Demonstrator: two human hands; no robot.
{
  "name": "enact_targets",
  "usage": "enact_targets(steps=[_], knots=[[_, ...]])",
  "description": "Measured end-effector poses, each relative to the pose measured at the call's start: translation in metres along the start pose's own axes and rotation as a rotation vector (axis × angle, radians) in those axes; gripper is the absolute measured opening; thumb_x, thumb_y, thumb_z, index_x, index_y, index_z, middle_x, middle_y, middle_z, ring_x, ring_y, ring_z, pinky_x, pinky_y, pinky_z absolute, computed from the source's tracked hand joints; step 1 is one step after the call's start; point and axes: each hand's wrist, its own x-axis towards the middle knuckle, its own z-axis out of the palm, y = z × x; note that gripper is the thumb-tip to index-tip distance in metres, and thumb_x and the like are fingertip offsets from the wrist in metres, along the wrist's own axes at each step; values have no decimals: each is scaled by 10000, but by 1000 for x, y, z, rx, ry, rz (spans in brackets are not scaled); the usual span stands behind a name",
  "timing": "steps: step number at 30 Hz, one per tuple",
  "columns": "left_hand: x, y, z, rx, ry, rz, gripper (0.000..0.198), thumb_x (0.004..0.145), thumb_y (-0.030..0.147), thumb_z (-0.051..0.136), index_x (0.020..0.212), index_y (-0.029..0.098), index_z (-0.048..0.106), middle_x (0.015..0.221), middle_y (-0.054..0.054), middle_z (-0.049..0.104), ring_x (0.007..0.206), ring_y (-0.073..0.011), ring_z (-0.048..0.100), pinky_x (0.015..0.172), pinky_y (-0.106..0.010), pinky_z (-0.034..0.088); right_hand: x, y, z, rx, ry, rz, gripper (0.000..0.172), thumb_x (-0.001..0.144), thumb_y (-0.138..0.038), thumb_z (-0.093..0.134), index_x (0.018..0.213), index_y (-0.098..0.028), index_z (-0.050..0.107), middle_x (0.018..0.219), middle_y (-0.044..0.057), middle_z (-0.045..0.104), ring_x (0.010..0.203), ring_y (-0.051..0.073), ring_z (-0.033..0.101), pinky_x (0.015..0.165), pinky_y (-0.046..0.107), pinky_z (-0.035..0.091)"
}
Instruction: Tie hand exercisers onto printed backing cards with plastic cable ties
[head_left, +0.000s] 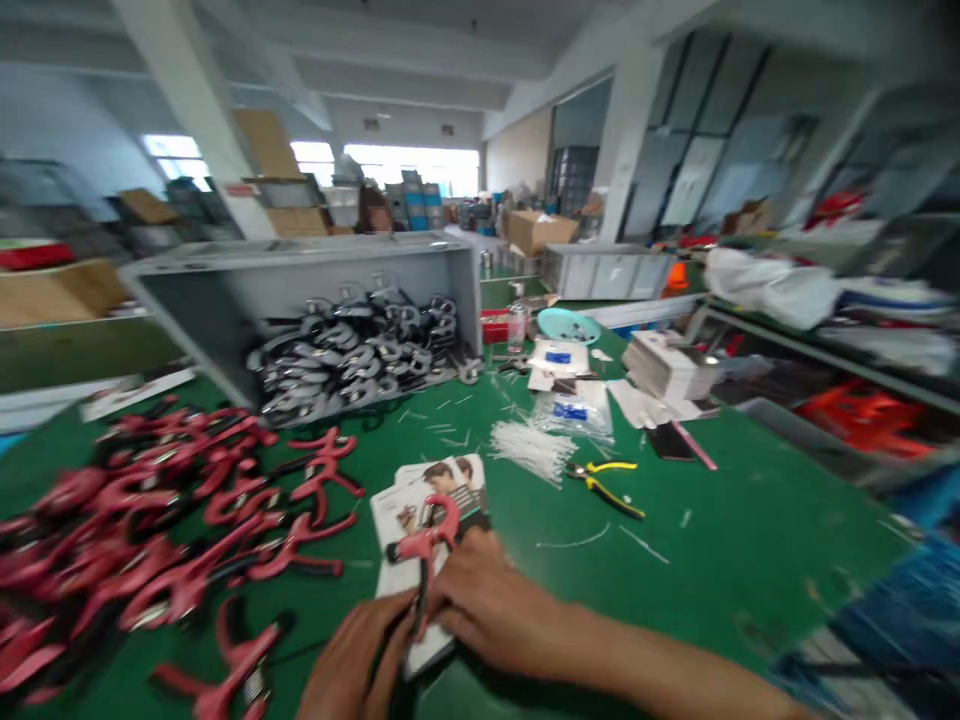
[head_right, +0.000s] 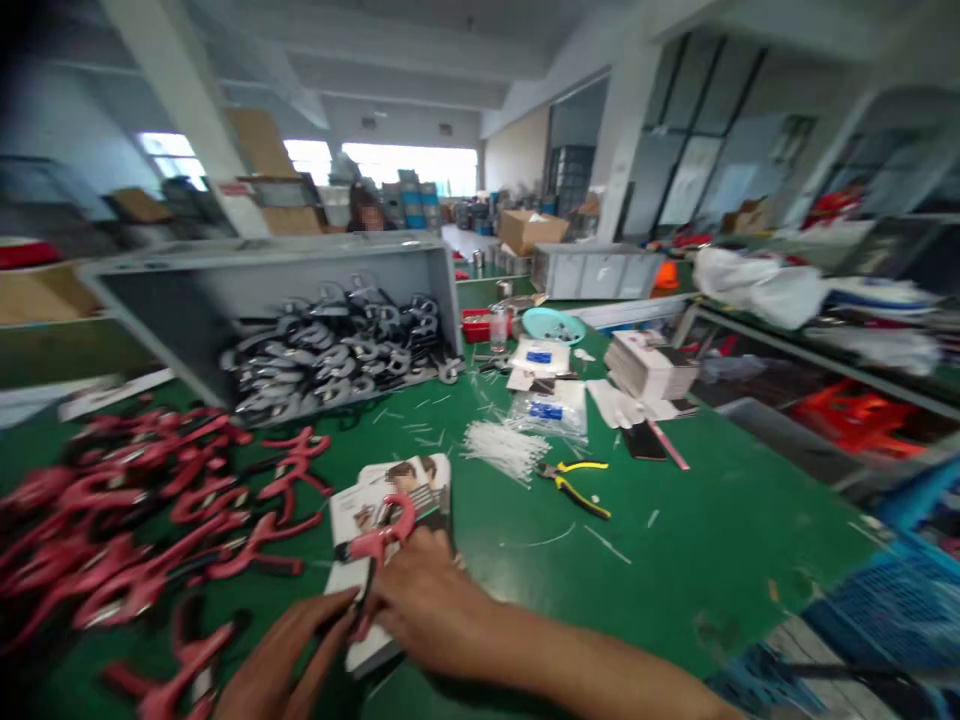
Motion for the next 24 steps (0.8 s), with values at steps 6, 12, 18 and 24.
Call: enact_targets(steps=[6,12,18,24], knots=[[1,13,11,-263,152,78,131,932,249,583,921,217,709,884,-43,712,866,-184,659,818,-298,518,3,15,0,268,-1,51,100,955,-288,582,912,-245,662,933,29,672,951,225,535,877,383,394],[3,18,7,-411,171,6,80,892,199,643,882,195,723,858,-34,683,821,-160,631,769,-260,491,1,19,5,358,122,105,109,955,-304,589,907,-262,677,899,26,689,914,231,560,839,386,408],[4,19,8,-448,136,-37,76,884,192,645,840,187,707,857,-31,667,812,-156,614,741,-250,467,-3,26,-2,141,82,46,142,949,-302,599,832,-232,639,800,26,655,858,231,513,811,399,348],[7,23,7,-467,131,-25,63,875,183,658,841,176,710,832,-25,651,804,-149,604,737,-240,454,-2,27,-5,36,35,-2,182,966,-310,567,825,-216,634,820,44,660,854,227,490,778,384,312]])
